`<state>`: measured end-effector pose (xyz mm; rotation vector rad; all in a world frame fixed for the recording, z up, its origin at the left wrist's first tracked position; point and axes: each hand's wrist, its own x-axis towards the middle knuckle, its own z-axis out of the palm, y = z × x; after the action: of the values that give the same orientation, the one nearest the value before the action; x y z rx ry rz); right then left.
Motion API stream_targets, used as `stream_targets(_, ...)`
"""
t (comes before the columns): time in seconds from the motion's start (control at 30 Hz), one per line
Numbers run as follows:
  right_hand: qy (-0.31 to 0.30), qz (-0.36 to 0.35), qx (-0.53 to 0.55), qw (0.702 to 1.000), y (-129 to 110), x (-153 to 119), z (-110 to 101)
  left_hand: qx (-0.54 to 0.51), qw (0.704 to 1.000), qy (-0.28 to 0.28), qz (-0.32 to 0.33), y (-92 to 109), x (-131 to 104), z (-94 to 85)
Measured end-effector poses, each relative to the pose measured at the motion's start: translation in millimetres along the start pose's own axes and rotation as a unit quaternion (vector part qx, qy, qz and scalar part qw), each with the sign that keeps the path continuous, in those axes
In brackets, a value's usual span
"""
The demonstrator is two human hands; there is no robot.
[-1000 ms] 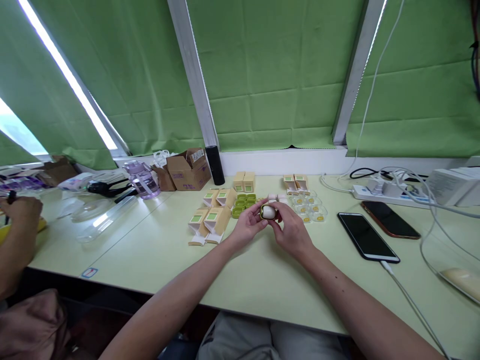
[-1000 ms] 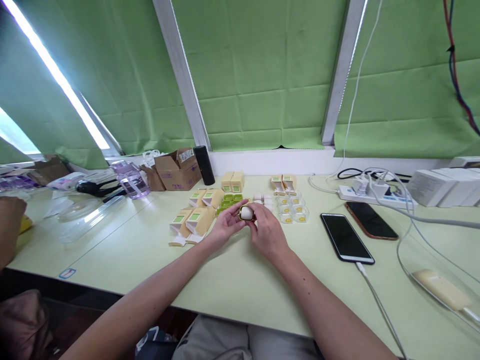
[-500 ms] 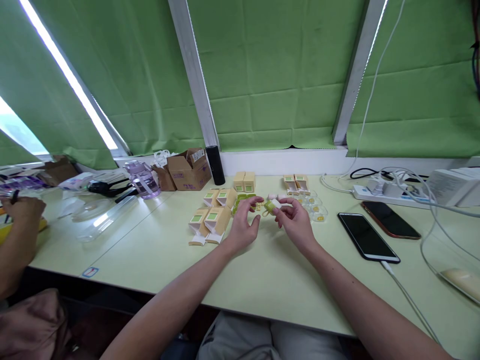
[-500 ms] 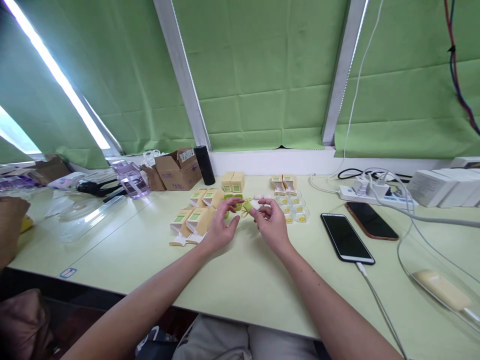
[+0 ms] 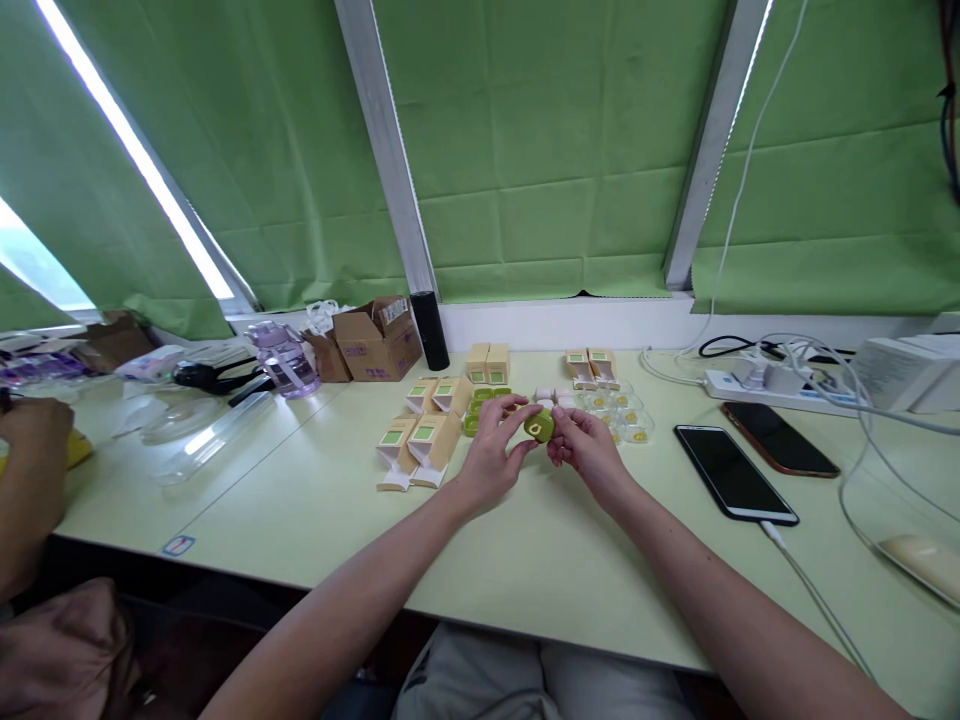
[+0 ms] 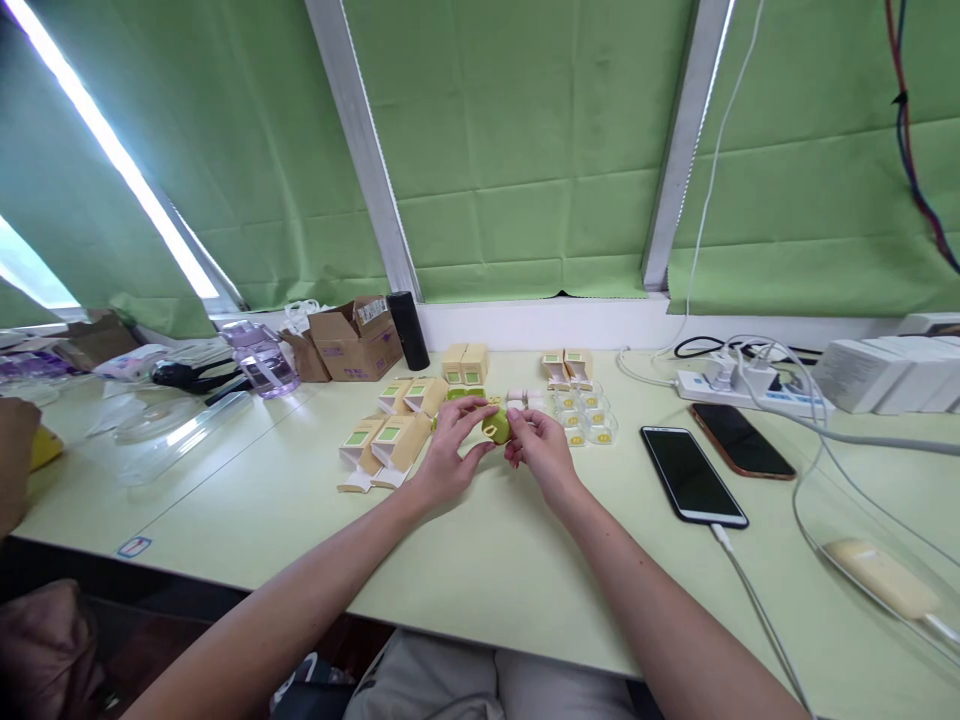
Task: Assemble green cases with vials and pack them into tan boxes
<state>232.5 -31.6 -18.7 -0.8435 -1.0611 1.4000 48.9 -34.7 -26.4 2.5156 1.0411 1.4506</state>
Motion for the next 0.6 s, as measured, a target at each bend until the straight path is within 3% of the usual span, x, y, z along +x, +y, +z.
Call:
stream_targets(0.27,-0.019,0.000,-0.029,0.999,1.3,0.2,-4.0,-0.074,0.995,0.009,-0.059,-3.0,0.3,2.6)
stream_targets(0.4,0.008,-0.070,-0.199,0.977,-3.0,-0.5,-9.2,-0.146,0.977,0.021,-0.154,0.3,3.2,4.3)
stream_targets(0.47,0.060,-0.145,-0.374,0.914,-8.1,-1.7,-14.8,-0.180,0.959,0.029,-0.216,1.8,6.0,3.4)
stream_targets(0.53,0.134,-0.206,-0.544,0.802,-14.0,-2.1,-23.0,-0.214,0.937,0.032,-0.275,2.3,9.2,1.4)
stream_targets(0.6,0.158,-0.256,-0.644,0.703,-19.1,-0.8,-33.6,-0.250,0.915,0.026,-0.317,1.3,11.9,-0.7)
